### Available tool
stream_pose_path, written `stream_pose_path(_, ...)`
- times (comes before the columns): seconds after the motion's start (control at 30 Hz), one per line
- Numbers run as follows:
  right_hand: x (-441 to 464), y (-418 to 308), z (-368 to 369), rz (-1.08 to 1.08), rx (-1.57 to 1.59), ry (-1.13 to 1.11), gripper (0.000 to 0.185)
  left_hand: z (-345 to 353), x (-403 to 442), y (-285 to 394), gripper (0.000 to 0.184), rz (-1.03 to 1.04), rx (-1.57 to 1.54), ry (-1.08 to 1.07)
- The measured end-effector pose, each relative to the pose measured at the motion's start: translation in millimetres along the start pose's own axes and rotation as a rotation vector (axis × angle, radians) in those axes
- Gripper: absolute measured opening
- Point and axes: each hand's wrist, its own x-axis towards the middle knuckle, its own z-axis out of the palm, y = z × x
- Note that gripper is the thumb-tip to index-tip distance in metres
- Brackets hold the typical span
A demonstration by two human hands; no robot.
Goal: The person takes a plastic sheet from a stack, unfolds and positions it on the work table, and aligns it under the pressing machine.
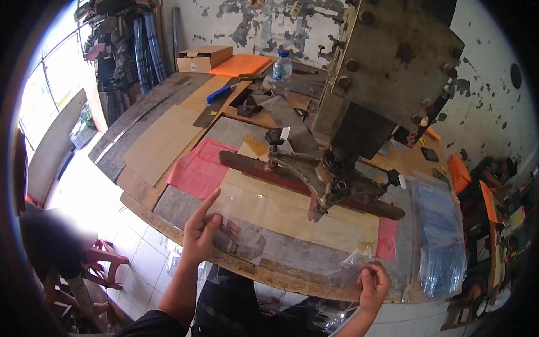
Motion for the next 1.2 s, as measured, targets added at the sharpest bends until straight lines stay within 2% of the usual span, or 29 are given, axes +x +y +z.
stream_pose_path(0.13, -0.8, -0.2, 0.1, 0.01, 0.001, 0.013, 0.026, -0.8, 0.4, -2.9, 0.055, 0.009, -0.002, 0.003)
stream_pose_path(0.2, -0.3, 1.5, 0.5, 0.004, -0.003, 0.003, 0.033, -2.6, 0.5, -2.3, 0.055, 0.016, 0.104, -0.012)
stream_pose_path(0.3, 0.0, 1.8, 0.1, -0.01, -0.023, 0.008, 0.033, -0.4, -0.1, -2.8, 0.054, 0.009, 0.031, 0.016)
stream_pose_path(0.53, 0.7, -0.4, 1.9, -0.002, -0.014, 0.009, 0.033, -2.1, 1.0, -2.0, 0.054, 0.027, 0.089, -0.009)
stream_pose_path(0.63, 0.5, -0.6, 0.5, 0.004, -0.011, 0.011, 0.032, 0.1, 0.1, -2.1, 0.054, 0.014, 0.077, 0.002)
stream_pose_path(0.7, -0.2, 0.5, -1.7, 0.012, 0.019, -0.018, 0.025, 2.8, -0.8, -1.5, 0.053, 0.022, 0.008, 0.049)
stream_pose_path(1.03, 0.6, 3.1, -2.7, 0.007, 0.032, -0.026, 0.026, -1.5, 0.2, -2.6, 0.056, 0.037, 0.117, -0.003)
stream_pose_path(1.13, 0.6, 0.5, -1.1, 0.005, 0.017, -0.023, 0.026, 2.0, 0.0, -0.8, 0.055, 0.045, 0.071, 0.056)
stream_pose_path(1.2, 0.4, 0.3, -1.0, 0.015, 0.019, -0.023, 0.027, -1.7, 1.0, -4.0, 0.055, 0.036, 0.088, 0.003)
